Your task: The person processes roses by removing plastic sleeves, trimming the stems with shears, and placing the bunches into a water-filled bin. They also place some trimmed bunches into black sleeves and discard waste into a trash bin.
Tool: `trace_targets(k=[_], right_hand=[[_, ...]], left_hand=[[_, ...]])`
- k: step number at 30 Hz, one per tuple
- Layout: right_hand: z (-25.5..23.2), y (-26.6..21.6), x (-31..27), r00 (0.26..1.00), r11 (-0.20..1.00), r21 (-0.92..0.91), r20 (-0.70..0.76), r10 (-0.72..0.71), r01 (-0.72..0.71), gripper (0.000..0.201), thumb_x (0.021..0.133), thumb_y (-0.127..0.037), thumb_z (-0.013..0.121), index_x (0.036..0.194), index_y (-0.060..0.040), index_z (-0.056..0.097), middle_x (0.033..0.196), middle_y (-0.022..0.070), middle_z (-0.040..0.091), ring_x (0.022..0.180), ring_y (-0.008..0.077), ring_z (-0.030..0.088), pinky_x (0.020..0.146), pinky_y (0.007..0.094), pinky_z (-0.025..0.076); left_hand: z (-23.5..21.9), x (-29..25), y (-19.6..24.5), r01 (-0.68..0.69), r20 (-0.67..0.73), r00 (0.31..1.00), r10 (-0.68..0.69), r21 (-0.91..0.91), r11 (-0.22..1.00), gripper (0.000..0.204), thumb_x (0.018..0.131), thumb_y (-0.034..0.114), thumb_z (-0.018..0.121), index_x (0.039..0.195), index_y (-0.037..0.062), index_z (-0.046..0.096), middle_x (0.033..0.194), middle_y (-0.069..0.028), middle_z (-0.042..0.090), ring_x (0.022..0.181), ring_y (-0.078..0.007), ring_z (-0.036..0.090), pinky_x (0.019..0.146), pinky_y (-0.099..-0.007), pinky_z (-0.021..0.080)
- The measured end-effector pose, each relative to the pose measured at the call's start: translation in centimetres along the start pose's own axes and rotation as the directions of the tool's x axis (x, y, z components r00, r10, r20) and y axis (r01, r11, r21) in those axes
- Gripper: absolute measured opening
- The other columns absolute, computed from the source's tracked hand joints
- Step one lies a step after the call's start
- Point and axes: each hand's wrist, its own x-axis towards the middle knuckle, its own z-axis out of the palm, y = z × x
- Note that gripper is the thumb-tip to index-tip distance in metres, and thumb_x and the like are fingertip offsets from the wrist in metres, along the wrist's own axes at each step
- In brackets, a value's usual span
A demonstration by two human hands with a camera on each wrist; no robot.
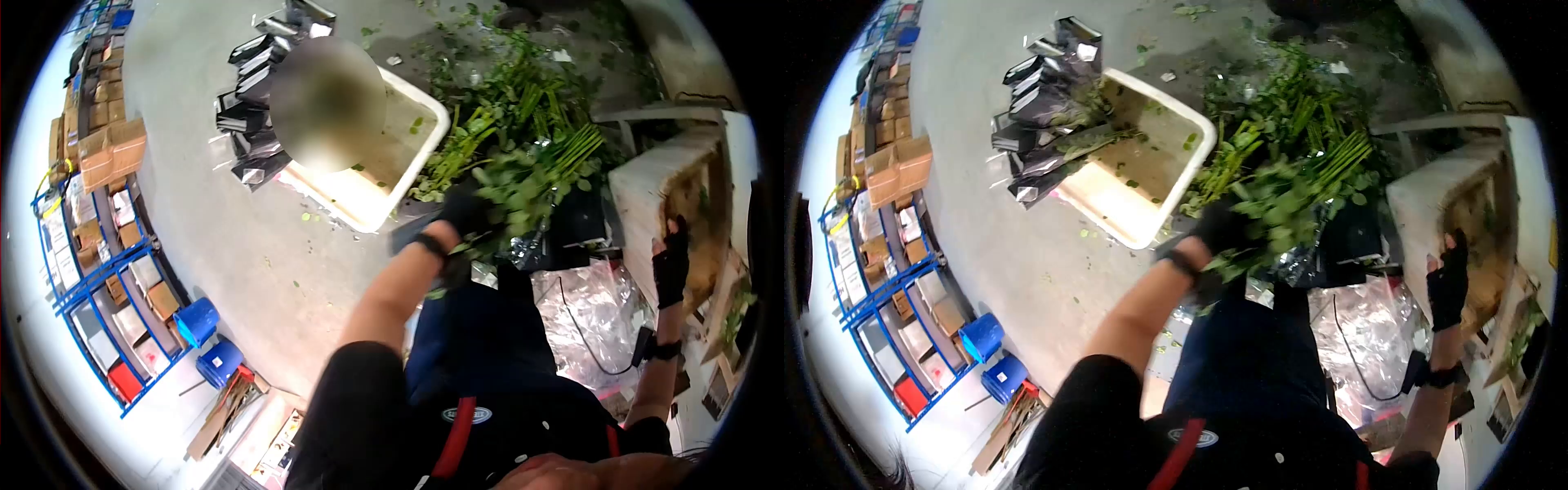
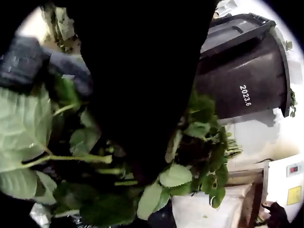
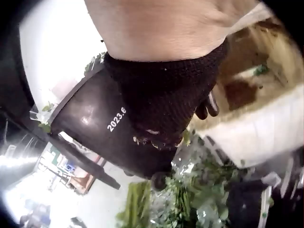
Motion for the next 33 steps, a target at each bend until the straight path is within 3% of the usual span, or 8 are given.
trace_targets(k=[5,11,19,21,25,27,29,33], right_hand=[[7.3,-10.5,-1.2,0.968,0.982,0.183,0.232,-0.097,0.055,0.055,0.081,-0.008,0.057,0.133,-0.0059,0.041,0.130,0.0161,0.048,0.112,0.0269,0.053,0.091,0.0314,0.043],[15.7,-13.1,0.0,0.845,0.980,0.007,0.506,-0.174,0.198,0.043,0.074,-0.009,0.067,0.114,-0.0027,0.055,0.112,0.0153,0.058,0.105,0.0313,0.056,0.093,0.0385,0.044],[23.1,-46.8,26.4,0.735,0.766,0.333,0.242,-0.633,0.550,0.005,0.075,-0.007,0.056,0.072,-0.0048,0.053,0.066,0.0134,0.055,0.061,0.0312,0.053,0.059,0.0352,0.042],[27.2,-52.6,32.5,0.698,0.706,0.688,0.422,-0.578,0.168,0.010,0.077,-0.012,0.059,0.073,-0.0037,0.055,0.064,0.0128,0.055,0.061,0.0257,0.055,0.060,0.0347,0.043],[34.9,-57.3,38.5,0.763,0.831,0.278,0.334,-0.553,0.481,0.028,0.078,-0.029,0.061,0.088,-0.0022,0.062,0.083,0.0176,0.063,0.079,0.0321,0.061,0.069,0.0381,0.047],[39.6,-54.5,39.4,0.814,0.852,-0.010,0.302,-0.497,0.524,0.033,0.078,-0.031,0.061,0.097,-0.0034,0.060,0.091,0.0191,0.062,0.087,0.0367,0.059,0.075,0.0418,0.046],[41.5,-53.1,37.4,0.875,0.880,-0.140,0.254,-0.412,0.454,0.036,0.079,-0.032,0.061,0.100,-0.0031,0.057,0.095,0.0197,0.061,0.089,0.0378,0.057,0.078,0.0430,0.046],[41.0,-49.3,30.6,0.820,0.815,-0.094,0.035,-0.571,0.571,0.039,0.078,-0.035,0.062,0.100,-0.0024,0.057,0.097,0.0195,0.059,0.090,0.0381,0.055,0.080,0.0432,0.045]], left_hand=[[-0.1,3.7,-4.2,0.255,-0.078,0.955,-0.288,-0.287,0.923,0.071,0.069,0.051,0.069,0.124,0.0096,0.052,0.130,-0.0188,0.047,0.109,-0.0352,0.053,0.086,-0.0467,0.044],[-5.3,-10.0,-19.8,0.439,-0.016,0.720,-0.694,-0.764,0.473,0.051,0.077,0.032,0.072,0.110,-0.0032,0.058,0.091,-0.0144,0.066,0.080,-0.0212,0.064,0.068,-0.0347,0.051],[-16.2,-22.0,-26.4,0.489,0.043,0.383,-0.923,-0.857,0.163,0.035,0.081,0.018,0.070,0.110,0.0021,0.060,0.085,-0.0017,0.063,0.072,-0.0073,0.054,0.063,-0.0216,0.045],[-14.8,-24.1,-28.5,0.429,-0.016,0.402,-0.916,-0.880,0.204,0.036,0.081,0.018,0.070,0.111,0.0022,0.060,0.084,-0.0011,0.063,0.070,-0.0077,0.053,0.063,-0.0219,0.044],[-8.1,-27.0,-30.7,0.648,0.007,0.202,-0.979,-0.751,0.128,0.026,0.084,0.020,0.063,0.102,0.0017,0.062,0.078,-0.0093,0.063,0.067,-0.0177,0.059,0.063,-0.0306,0.047],[1.5,-29.3,-31.0,0.604,-0.227,0.495,-0.839,-0.604,0.520,0.013,0.085,0.015,0.054,0.087,0.0067,0.063,0.079,-0.0135,0.062,0.074,-0.0296,0.059,0.069,-0.0382,0.047],[2.3,-26.8,-26.9,0.193,0.513,0.288,-0.808,-0.858,-0.476,0.025,0.084,0.030,0.063,0.079,0.0052,0.063,0.071,-0.0066,0.061,0.062,-0.0193,0.060,0.056,-0.0318,0.050],[11.7,-24.8,-21.5,0.144,0.524,0.516,-0.678,-0.833,-0.534,0.038,0.089,0.036,0.056,0.104,0.0011,0.059,0.087,-0.0085,0.063,0.075,-0.0195,0.061,0.065,-0.0318,0.051]])
